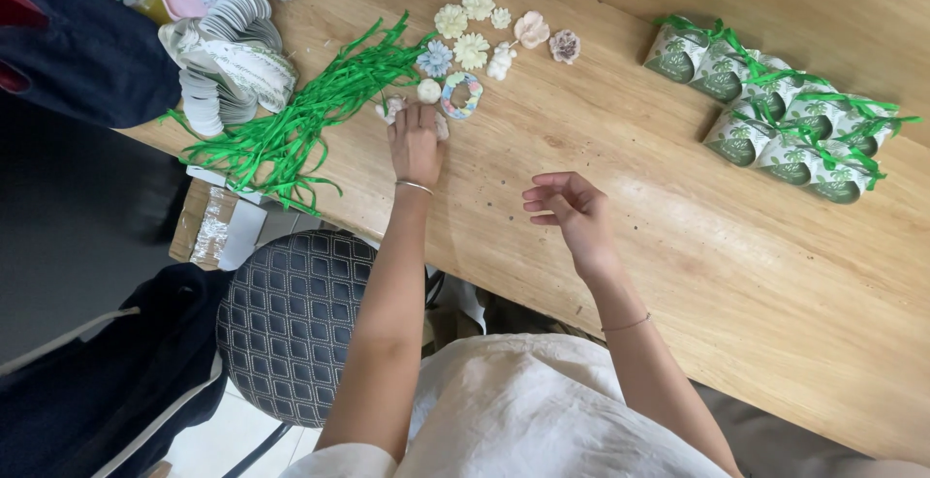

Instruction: Picking up and inspecting various small decorative flower and shaped candles from a display and a workbench.

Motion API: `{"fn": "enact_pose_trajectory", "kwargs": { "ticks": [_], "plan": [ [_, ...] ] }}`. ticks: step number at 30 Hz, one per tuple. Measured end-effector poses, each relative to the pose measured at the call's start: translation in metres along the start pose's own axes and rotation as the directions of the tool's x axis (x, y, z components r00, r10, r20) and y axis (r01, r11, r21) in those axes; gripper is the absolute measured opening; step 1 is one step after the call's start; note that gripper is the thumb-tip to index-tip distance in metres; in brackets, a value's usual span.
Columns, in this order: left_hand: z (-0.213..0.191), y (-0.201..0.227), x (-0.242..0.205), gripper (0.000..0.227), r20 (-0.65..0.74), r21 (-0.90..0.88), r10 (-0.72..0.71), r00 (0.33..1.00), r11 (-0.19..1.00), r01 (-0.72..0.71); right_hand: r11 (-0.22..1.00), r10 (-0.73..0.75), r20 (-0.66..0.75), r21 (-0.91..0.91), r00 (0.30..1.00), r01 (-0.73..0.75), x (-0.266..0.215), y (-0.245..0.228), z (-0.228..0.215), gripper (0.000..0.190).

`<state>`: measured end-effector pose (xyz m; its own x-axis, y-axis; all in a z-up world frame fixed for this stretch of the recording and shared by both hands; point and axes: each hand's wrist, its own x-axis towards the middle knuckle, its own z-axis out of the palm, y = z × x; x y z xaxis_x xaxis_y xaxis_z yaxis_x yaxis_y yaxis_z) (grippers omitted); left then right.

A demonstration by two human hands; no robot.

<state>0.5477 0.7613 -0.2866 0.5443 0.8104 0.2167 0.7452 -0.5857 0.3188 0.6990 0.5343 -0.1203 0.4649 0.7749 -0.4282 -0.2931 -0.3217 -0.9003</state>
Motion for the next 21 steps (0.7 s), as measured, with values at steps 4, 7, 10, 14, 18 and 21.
{"fn": "enact_pose_trajectory", "kwargs": {
  "ticks": [4, 7, 10, 14, 18, 21],
  "plan": [
    [-0.011, 0.013, -0.012, 0.057, 0.011, -0.087, -0.005, 1.0, 0.996, 0.006, 1.0, -0.007, 0.01, 0.008, 1.0, 0.007, -0.001, 0.012, -0.001, 0.025],
    [-0.056, 0.043, -0.019, 0.055, -0.038, -0.366, -0.068, 0.997, 0.929, 0.049, 1.0, -0.025, 0.017, 0.012, 1.0, 0.025, -0.004, 0.006, 0.002, 0.027],
    [-0.12, 0.083, -0.025, 0.056, -0.074, -0.707, -0.169, 0.983, 0.704, 0.068, 0.993, -0.103, 0.009, 0.056, 0.995, 0.102, -0.004, -0.01, 0.01, 0.028],
    [-0.19, 0.121, -0.037, 0.055, -0.123, -0.845, -0.112, 0.986, 0.533, -0.044, 0.918, -0.264, 0.114, 0.335, 0.958, 0.213, -0.009, -0.037, 0.022, 0.046],
    [-0.24, 0.145, -0.044, 0.057, -0.278, -0.753, 0.032, 0.96, 0.613, -0.239, 0.779, -0.389, 0.295, 0.611, 0.873, 0.141, -0.025, -0.067, 0.035, 0.058],
    [-0.272, 0.158, -0.049, 0.061, -0.387, -0.615, 0.066, 0.92, 0.725, -0.311, 0.749, -0.411, 0.343, 0.655, 0.845, 0.098, -0.037, -0.088, 0.042, 0.058]
  ]
}}
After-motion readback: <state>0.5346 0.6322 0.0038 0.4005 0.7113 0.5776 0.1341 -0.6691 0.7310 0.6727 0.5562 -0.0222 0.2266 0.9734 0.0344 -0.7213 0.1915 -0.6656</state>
